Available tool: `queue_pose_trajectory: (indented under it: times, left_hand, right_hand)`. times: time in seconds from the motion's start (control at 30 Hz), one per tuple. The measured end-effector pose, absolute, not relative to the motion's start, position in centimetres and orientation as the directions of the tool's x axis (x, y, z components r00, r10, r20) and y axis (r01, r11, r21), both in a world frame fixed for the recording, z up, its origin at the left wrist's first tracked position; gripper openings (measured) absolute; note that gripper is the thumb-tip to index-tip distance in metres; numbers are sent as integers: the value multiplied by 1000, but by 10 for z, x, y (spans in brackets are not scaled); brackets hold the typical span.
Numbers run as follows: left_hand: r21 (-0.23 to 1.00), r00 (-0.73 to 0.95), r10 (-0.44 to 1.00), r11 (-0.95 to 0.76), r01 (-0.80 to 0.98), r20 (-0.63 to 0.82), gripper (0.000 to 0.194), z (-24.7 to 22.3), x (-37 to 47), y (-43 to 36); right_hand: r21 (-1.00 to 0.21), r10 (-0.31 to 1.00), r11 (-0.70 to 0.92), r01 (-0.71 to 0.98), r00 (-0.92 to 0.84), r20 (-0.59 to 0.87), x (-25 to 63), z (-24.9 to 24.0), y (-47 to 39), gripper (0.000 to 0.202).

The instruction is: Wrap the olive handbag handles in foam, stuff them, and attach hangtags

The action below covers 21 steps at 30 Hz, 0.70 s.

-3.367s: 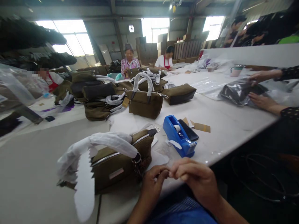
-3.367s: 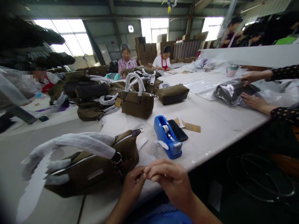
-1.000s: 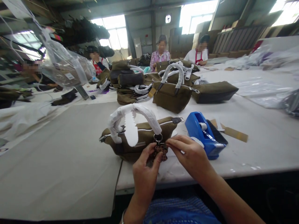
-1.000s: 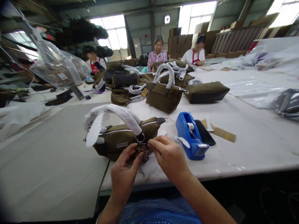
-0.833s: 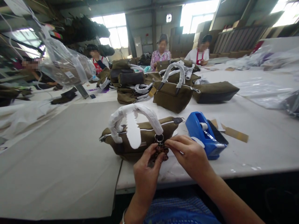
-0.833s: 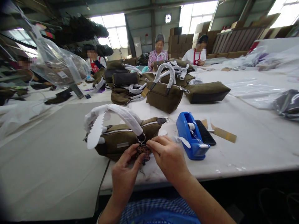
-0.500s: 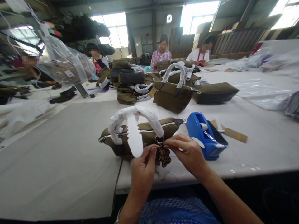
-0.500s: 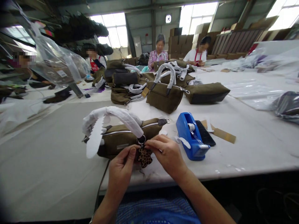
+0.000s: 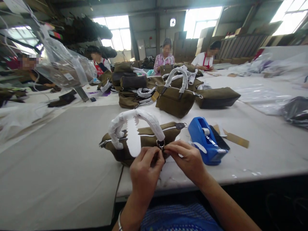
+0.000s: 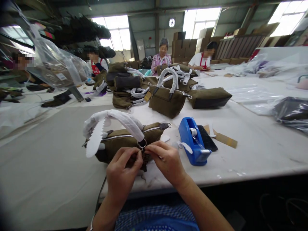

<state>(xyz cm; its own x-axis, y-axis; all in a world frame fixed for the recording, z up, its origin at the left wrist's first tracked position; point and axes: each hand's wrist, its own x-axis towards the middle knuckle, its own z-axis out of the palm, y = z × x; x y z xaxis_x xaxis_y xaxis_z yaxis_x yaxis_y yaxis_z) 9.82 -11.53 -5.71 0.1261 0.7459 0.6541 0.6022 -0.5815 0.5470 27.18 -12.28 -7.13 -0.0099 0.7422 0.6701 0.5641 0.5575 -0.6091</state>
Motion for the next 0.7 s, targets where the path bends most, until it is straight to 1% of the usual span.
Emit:
queue_pose_trajectory:
  times: [0.07, 0.13, 0.27, 0.33, 0.4, 0.47, 0.53, 0.6, 0.63, 0.7]
  left_hand:
    - [557, 89, 718, -606, 568, 691, 8, -54, 98, -120]
    - [607, 74, 742, -597, 525, 666, 9, -50, 97, -126]
    - [720, 125, 814, -565, 404, 568, 10, -45, 97, -134]
    - [740, 141, 819, -565, 365, 555, 9, -48, 97, -134]
    - [749, 127, 822, -561, 352, 556, 9, -56, 96, -132]
    - [716, 81, 809, -558, 419, 583, 10, -68, 96, -128]
    - [630, 58, 773, -555, 543, 631, 11, -79, 99, -124]
    - [533, 75, 746, -537, 654, 661, 18, -86, 105, -122]
    - [503, 81, 744, -523, 688, 663, 22, -88, 108, -121]
    - [496, 63, 756, -487, 719, 651, 29, -88, 112, -120]
  right_hand:
    - [-624, 704, 557, 548, 87, 705, 270, -70, -128, 20]
    - [-652, 689, 579, 489, 134, 712, 268, -69, -133, 25]
    - [-737, 753, 635, 230, 28, 657, 264, -72, -136, 27]
    - [-781, 787, 611, 127, 10, 617, 263, -75, -133, 21]
    - [-839, 837, 542, 44, 52, 544, 264, -77, -130, 17]
    - [-891, 887, 453, -24, 109, 448, 265, -78, -128, 15]
    - [-920, 915, 389, -49, 136, 379, 266, -76, -129, 12]
    - [-926, 920, 376, -19, 129, 371, 267, -74, -131, 8]
    - [-925, 918, 380, 5, 118, 378, 268, -73, -132, 7]
    - [-918, 912, 394, 44, 105, 396, 270, -72, -133, 8]
